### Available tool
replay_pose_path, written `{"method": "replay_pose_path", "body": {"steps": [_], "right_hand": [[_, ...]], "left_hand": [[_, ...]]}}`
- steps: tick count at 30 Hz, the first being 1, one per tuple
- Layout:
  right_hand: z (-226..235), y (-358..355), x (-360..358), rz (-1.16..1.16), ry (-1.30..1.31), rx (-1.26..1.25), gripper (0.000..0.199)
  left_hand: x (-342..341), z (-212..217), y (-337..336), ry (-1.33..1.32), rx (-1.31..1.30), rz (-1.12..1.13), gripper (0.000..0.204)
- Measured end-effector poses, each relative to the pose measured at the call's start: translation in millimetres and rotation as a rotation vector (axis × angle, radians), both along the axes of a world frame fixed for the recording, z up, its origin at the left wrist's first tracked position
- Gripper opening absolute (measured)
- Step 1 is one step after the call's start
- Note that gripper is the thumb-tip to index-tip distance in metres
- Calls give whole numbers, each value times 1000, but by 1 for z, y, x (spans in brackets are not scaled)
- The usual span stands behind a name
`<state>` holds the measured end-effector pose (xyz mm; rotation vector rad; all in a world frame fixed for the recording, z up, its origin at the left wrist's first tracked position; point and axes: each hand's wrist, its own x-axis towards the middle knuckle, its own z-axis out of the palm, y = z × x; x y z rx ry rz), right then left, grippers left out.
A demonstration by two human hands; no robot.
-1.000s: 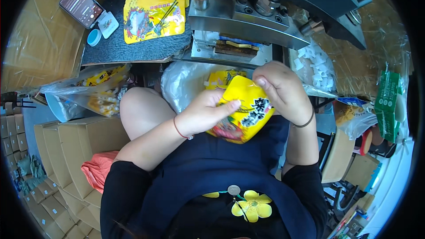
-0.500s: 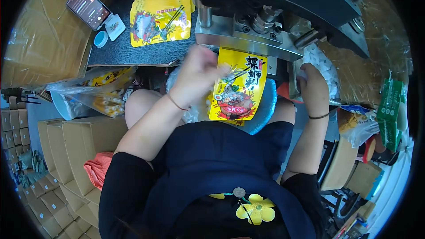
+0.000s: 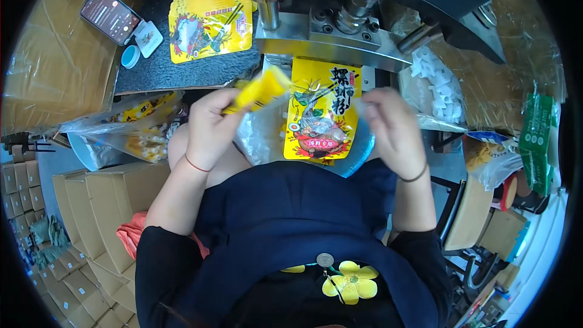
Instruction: Manually packing small snack packets into retail bags and using a heat sealer to seal them.
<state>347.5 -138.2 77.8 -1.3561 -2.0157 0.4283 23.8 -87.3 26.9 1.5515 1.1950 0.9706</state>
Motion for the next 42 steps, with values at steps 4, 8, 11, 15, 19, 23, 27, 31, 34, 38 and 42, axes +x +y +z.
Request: {"method": "replay_pose_path", "body": {"steps": [4, 8, 11, 15, 19, 23, 27, 31, 34, 38, 42], "right_hand": [[18, 13, -28, 46, 267, -7, 16], [24, 23, -25, 33, 137, 74, 12], [20, 26, -3, 170, 25, 0, 17], [19, 9, 16, 103, 22, -199, 21], [8, 13, 76, -487, -591, 4, 39], [-19, 26, 94, -675, -749, -133, 37], [-24, 30, 88, -620, -654, -103, 25], [-24, 17, 96, -539, -542, -69, 20], [-19, 19, 101, -401, -468, 12, 18], [-13, 5, 98, -487, -345, 138, 22], [-14, 10, 98, -520, -256, 301, 26]], "left_hand": [[29, 6, -10, 67, 3, -201, 13], [59, 7, -30, -246, -502, -307, 23], [76, -3, -43, -448, -533, -445, 33], [90, -7, -49, -512, -701, -584, 30], [88, -6, -26, -626, -766, -461, 35], [84, 8, 13, -673, -830, -381, 34], [83, -21, 12, -548, -458, -208, 46], [20, 8, 86, 481, 766, 274, 59], [-22, -11, 102, 1286, 635, 7, 70], [-19, -3, 41, 1110, 727, -221, 60], [-21, 2, 13, -44, -85, 40, 22]]}}
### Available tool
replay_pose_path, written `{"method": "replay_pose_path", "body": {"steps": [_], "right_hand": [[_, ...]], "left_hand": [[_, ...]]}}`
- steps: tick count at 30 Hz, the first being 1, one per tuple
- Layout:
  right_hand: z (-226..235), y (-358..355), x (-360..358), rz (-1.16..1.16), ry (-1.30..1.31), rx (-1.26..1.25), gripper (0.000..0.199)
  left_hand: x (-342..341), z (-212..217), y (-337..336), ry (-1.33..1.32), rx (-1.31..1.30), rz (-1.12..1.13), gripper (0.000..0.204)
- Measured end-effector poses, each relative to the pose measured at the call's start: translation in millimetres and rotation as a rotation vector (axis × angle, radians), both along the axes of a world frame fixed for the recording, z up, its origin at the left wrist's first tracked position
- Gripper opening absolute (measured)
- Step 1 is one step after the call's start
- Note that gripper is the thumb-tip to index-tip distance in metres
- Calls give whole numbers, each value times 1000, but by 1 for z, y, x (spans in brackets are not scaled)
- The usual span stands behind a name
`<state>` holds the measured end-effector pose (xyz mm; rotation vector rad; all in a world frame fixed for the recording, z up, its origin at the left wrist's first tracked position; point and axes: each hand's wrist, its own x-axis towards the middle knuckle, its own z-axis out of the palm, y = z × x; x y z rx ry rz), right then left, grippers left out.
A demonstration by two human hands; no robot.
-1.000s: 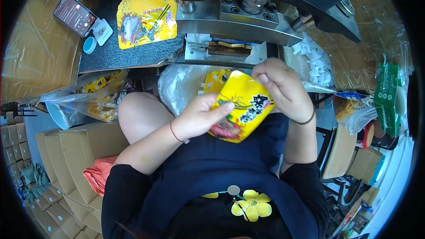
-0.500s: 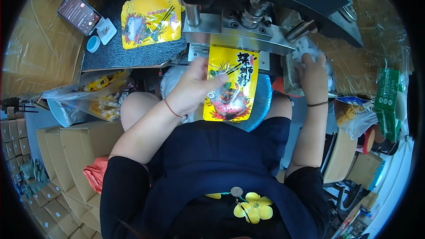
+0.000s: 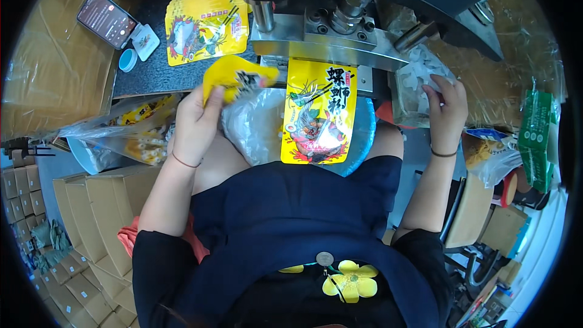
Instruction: Manually packing small snack packets into retail bags and using a heat sealer to seal them.
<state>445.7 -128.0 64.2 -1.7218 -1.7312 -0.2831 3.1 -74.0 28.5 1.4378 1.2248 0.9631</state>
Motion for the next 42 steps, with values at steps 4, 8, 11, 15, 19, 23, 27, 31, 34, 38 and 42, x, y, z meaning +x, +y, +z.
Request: {"method": "replay_pose_path", "body": {"steps": [4, 8, 11, 15, 19, 23, 27, 31, 34, 38, 42], "right_hand": [[-2, 2, -11, -52, -34, -137, 25], [-7, 6, -14, -114, -30, -130, 23], [-8, 4, -12, -107, -31, -104, 22], [7, -1, -26, -55, -1, -78, 18], [20, -19, -62, 412, 774, -251, 15], [31, -13, -102, 577, 773, -467, 15], [40, -10, -88, 620, 760, -758, 24], [41, -6, -82, 700, 632, -756, 27], [41, -13, -72, 477, 806, -487, 23], [34, -22, -55, 521, 1057, -429, 28], [4, -20, -70, 564, 941, -471, 28]], "left_hand": [[29, 5, -18, 73, -152, -230, 20], [65, -2, -31, 58, -163, -338, 21], [80, -2, -39, 13, -206, -381, 23], [88, 2, -45, 129, -122, -467, 28], [97, 0, -45, 94, -204, -486, 28], [101, -2, -52, -21, -303, -554, 29], [105, -2, -61, -302, -439, -584, 33], [108, -2, -64, -414, -630, -686, 33], [107, -11, -57, -532, -745, -637, 39], [109, -8, -25, -663, -694, -493, 39], [107, -3, 4, -671, -729, -436, 36]]}}
